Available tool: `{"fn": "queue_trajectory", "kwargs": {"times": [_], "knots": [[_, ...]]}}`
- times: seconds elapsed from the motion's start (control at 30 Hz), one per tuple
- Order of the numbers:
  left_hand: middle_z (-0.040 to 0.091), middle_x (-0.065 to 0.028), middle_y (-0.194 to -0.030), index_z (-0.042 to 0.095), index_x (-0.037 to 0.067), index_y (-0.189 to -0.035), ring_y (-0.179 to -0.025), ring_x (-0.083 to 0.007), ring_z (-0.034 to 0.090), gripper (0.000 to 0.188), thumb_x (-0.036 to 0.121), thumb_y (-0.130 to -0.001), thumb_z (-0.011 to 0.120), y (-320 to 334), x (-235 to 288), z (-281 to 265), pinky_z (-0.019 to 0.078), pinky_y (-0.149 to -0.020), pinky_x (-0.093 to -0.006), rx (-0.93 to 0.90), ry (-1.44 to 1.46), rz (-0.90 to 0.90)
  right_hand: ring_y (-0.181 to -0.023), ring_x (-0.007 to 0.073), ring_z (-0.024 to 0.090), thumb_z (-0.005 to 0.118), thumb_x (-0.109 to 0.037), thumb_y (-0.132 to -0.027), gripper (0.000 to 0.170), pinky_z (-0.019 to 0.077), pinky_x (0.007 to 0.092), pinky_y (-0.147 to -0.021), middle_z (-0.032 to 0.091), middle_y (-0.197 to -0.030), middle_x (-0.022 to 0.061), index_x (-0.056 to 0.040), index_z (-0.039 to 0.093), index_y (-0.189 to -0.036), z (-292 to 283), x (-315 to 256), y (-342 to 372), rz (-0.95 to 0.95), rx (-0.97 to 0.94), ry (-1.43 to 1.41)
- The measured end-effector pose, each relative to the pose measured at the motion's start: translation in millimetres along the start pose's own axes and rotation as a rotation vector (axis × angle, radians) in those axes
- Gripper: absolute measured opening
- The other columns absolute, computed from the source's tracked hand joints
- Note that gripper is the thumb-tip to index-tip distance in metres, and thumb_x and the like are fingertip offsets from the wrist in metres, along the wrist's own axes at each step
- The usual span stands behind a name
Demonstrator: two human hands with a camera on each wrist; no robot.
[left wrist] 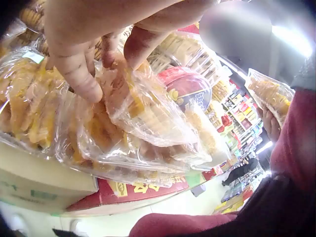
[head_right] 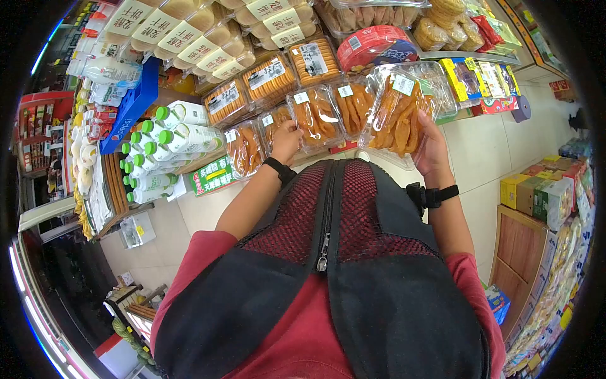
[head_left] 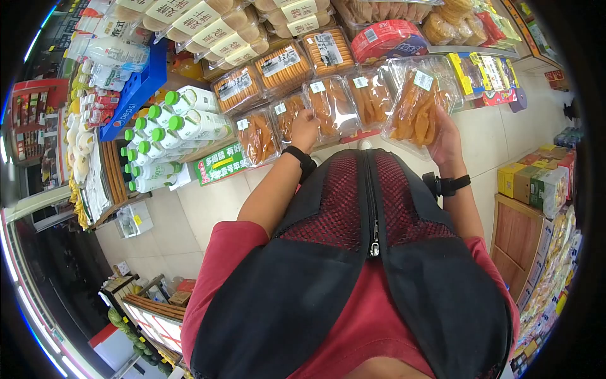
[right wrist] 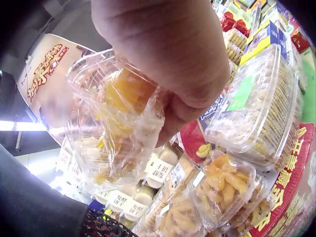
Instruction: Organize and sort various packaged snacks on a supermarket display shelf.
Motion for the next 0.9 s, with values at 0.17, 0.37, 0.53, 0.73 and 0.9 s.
{"fn": "queue_trajectory", "kwargs": {"times": [0.17,0.37,0.53,0.73,0.9], "knots": [[0.063,-0.0108,-0.088,0.058,-0.002,-0.096,-0.079,-0.0203,0.06,0.017,0.005,-0.081,0.061,-2.6,7.3,-2.2,0.0477,-0.071,-0.0318,0.071,-0.072,-0.023,-0.121,0.0242,0.054,0.043,-0.03,-0.101,0.047,0.0421,0.0387,-0.103,0.053,-0.135,0.0119,0.0001,0.043,-0.137,0.9,2.0,1.0,0.031,0.006,0.025],[0.062,-0.0118,-0.085,0.056,-0.002,-0.096,-0.073,-0.0187,0.061,0.015,0.0,-0.081,0.057,24.6,46.1,-22.1,0.0482,-0.06,-0.0308,0.004,0.128,-0.118,-0.117,0.024,0.057,0.051,-0.031,-0.098,0.048,0.0466,0.0388,-0.1,0.056,-0.13,0.0119,-0.0003,0.045,-0.134,-2.4,5.4,0.2,0.008,-0.046,0.005],[0.063,-0.0133,-0.094,0.049,-0.001,-0.104,-0.078,-0.0215,0.065,0.018,-0.002,-0.087,0.05,42.5,59.2,-74.6,0.058,-0.065,-0.0339,0.039,0.525,0.01,-0.116,0.025,0.058,0.052,-0.031,-0.097,0.048,0.0469,0.0396,-0.099,0.056,-0.13,0.0124,-0.0001,0.045,-0.134,1.7,6.5,4.0,0.036,-0.029,0.001],[0.062,-0.0166,-0.099,0.049,-0.003,-0.104,-0.081,-0.0249,0.067,0.019,-0.004,-0.085,0.047,51.8,60.3,-148.2,0.0591,-0.069,-0.0374,0.101,0.425,0.025,-0.116,0.0256,0.058,0.052,-0.031,-0.097,0.049,0.0469,0.0401,-0.099,0.057,-0.129,0.0129,0.0001,0.045,-0.134,-4.3,10.8,-0.3,0.052,-0.036,0.007],[0.063,-0.0129,-0.085,0.054,-0.002,-0.093,-0.069,-0.023,0.065,0.014,-0.005,-0.081,0.048,33.0,7.1,-152.6,0.0563,-0.062,-0.0346,0.081,0.275,-0.068,-0.115,0.0252,0.058,0.053,-0.031,-0.097,0.048,0.047,0.0396,-0.099,0.058,-0.128,0.0128,0.0003,0.046,-0.133,0.5,13.7,-3.4,0.056,-0.037,0.016]]}}
Point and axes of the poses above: each hand's wrist, its own y-axis away from the middle knuckle, its own z-axis out of the palm, x = y × z, the point moved 4 cm from there along -y, towards the middle knuckle
